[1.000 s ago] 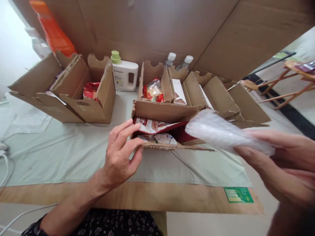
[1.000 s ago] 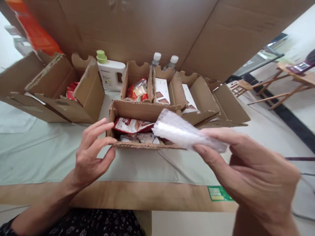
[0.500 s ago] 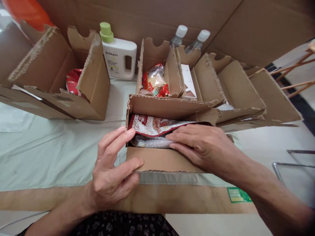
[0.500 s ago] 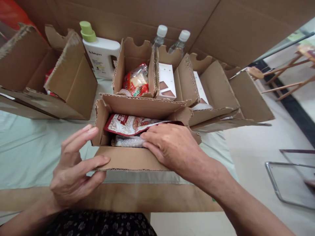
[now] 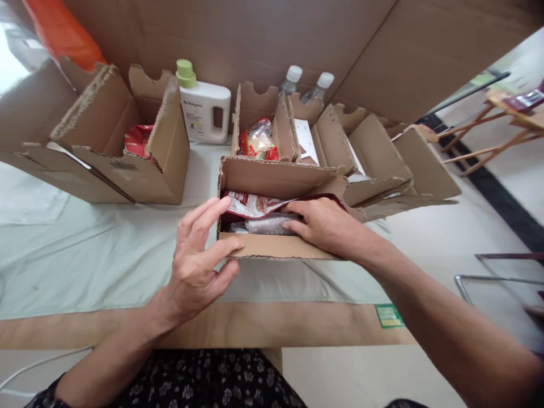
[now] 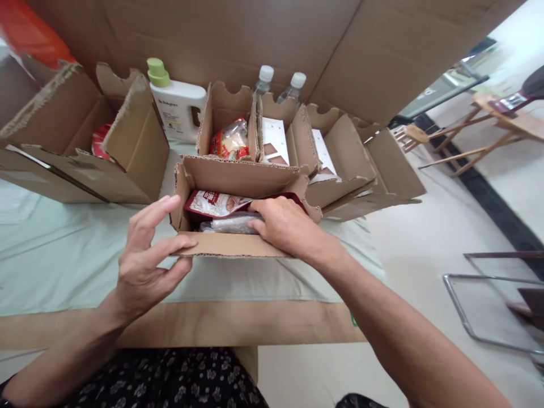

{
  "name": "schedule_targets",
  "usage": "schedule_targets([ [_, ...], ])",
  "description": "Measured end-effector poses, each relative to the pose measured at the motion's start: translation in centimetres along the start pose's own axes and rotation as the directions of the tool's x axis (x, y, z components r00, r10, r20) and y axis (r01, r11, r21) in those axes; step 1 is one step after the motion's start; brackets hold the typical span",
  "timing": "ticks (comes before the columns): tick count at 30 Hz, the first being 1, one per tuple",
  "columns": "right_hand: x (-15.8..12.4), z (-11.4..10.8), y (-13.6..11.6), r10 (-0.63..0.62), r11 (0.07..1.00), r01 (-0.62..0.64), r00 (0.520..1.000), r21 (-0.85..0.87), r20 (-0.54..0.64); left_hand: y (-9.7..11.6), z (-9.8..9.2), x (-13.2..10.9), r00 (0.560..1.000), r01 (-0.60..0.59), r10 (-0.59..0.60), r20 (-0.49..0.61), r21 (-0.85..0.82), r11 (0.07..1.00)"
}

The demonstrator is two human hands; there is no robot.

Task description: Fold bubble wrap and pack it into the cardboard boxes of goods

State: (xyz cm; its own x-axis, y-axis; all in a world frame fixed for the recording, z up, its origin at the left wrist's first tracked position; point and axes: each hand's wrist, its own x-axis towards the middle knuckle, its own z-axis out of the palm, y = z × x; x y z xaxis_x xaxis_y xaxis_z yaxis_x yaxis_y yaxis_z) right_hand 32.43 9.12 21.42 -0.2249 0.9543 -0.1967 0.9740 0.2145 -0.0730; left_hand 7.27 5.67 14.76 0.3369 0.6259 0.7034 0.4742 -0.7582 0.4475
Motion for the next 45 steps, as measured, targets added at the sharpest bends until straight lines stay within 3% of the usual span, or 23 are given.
schedule_targets([
  [3,-3.8,-1.6,0.6,0.062,0.996,-0.042,0.960,0.078,-0.272,0.1,-0.2,0.1,0.999,0.020,-0.020,-0.028,-0.019,1.000],
  [5,-7.6,-2.1,1.2,0.174,0.981,-0.106,0.849,0.161,-0.499,0.1,-0.4,-0.5,0.995,0.071,-0.075,-0.060,-0.064,0.995],
  [7,-10.9,-1.1,2.1,0.313,0.943,-0.157,0.717,0.293,-0.623,-0.2,-0.3,-1.5,0.979,0.182,-0.192,-0.062,-0.138,0.974],
  [8,-12.0,0.1,2.6,0.374,0.914,-0.160,0.686,0.373,-0.624,-0.5,-0.1,-2.1,0.962,0.261,-0.271,-0.033,-0.189,0.947],
  [9,-12.5,1.5,3.0,0.423,0.878,-0.148,0.686,0.455,-0.592,-0.8,0.3,-2.7,0.934,0.349,-0.356,0.013,-0.243,0.905],
  [11,-11.7,5.2,3.4,0.451,0.784,-0.084,0.758,0.615,-0.471,-1.5,1.4,-3.5,0.860,0.509,-0.490,0.146,-0.333,0.794],
  [13,-9.5,8.6,3.1,0.440,0.680,-0.033,0.817,0.732,-0.372,-2.1,2.7,-3.8,0.805,0.592,-0.534,0.258,-0.391,0.704],
  [17,-7.4,12.2,0.6,0.502,0.536,0.022,0.795,0.844,-0.340,-1.7,3.6,-4.0,0.806,0.591,-0.501,0.316,-0.476,0.650],
  [20,-10.2,12.6,-2.6,0.535,0.539,0.012,0.767,0.843,-0.353,-0.3,1.2,-6.1,0.800,0.599,-0.506,0.322,-0.465,0.652],
  [24,-13.0,10.8,-7.3,0.494,0.604,0.032,0.769,0.797,-0.405,1.2,-4.7,-9.9,0.767,0.639,-0.592,0.248,-0.380,0.668],
  [26,-11.9,8.8,-8.7,0.402,0.610,0.123,0.803,0.783,-0.439,1.1,-7.1,-9.6,0.791,0.601,-0.590,0.161,-0.384,0.701],
  [28,-10.3,6.9,-8.9,0.341,0.585,0.215,0.810,0.782,-0.478,1.0,-8.1,-7.5,0.842,0.520,-0.534,0.081,-0.390,0.760],
  [30,-9.9,5.6,-8.1,0.368,0.558,0.252,0.779,0.790,-0.508,1.5,-7.4,-4.5,0.886,0.441,-0.462,0.041,-0.384,0.811],
  [32,-11.7,5.2,-6.9,0.480,0.546,0.237,0.698,0.804,-0.531,2.9,-5.7,-2.2,0.918,0.378,-0.392,0.052,-0.409,0.831],
  [34,-15.0,5.5,-6.0,0.617,0.537,0.193,0.574,0.821,-0.539,4.9,-4.2,-1.6,0.934,0.356,-0.334,0.129,-0.439,0.825],
  [36,-18.1,6.1,-5.7,0.702,0.536,0.120,0.487,0.836,-0.520,6.7,-3.6,-2.9,0.921,0.387,-0.309,0.236,-0.474,0.791],
  [37,-19.0,6.3,-5.9,0.710,0.548,0.077,0.485,0.833,-0.511,7.3,-3.8,-4.1,0.906,0.419,-0.321,0.276,-0.483,0.769],
  [38,-19.2,6.5,-6.3,0.693,0.570,0.032,0.518,0.821,-0.501,7.5,-4.3,-5.4,0.885,0.462,-0.354,0.301,-0.486,0.742],
  [40,-17.8,6.5,-7.2,0.595,0.623,0.003,0.647,0.783,-0.476,7.0,-6.1,-7.3,0.840,0.542,-0.458,0.291,-0.476,0.693],
  [42,-14.6,5.7,-8.1,0.451,0.641,0.082,0.764,0.763,-0.462,5.7,-8.2,-7.3,0.819,0.567,-0.534,0.211,-0.446,0.693],
  [43,-13.0,5.1,-8.4,0.392,0.629,0.147,0.788,0.763,-0.474,5.0,-9.0,-6.7,0.828,0.549,-0.538,0.160,-0.430,0.717],
  [45,-10.6,3.8,-8.5,0.352,0.592,0.276,0.756,0.757,-0.551,4.2,-9.6,-4.4,0.869,0.472,-0.491,0.063,-0.401,0.785],
])
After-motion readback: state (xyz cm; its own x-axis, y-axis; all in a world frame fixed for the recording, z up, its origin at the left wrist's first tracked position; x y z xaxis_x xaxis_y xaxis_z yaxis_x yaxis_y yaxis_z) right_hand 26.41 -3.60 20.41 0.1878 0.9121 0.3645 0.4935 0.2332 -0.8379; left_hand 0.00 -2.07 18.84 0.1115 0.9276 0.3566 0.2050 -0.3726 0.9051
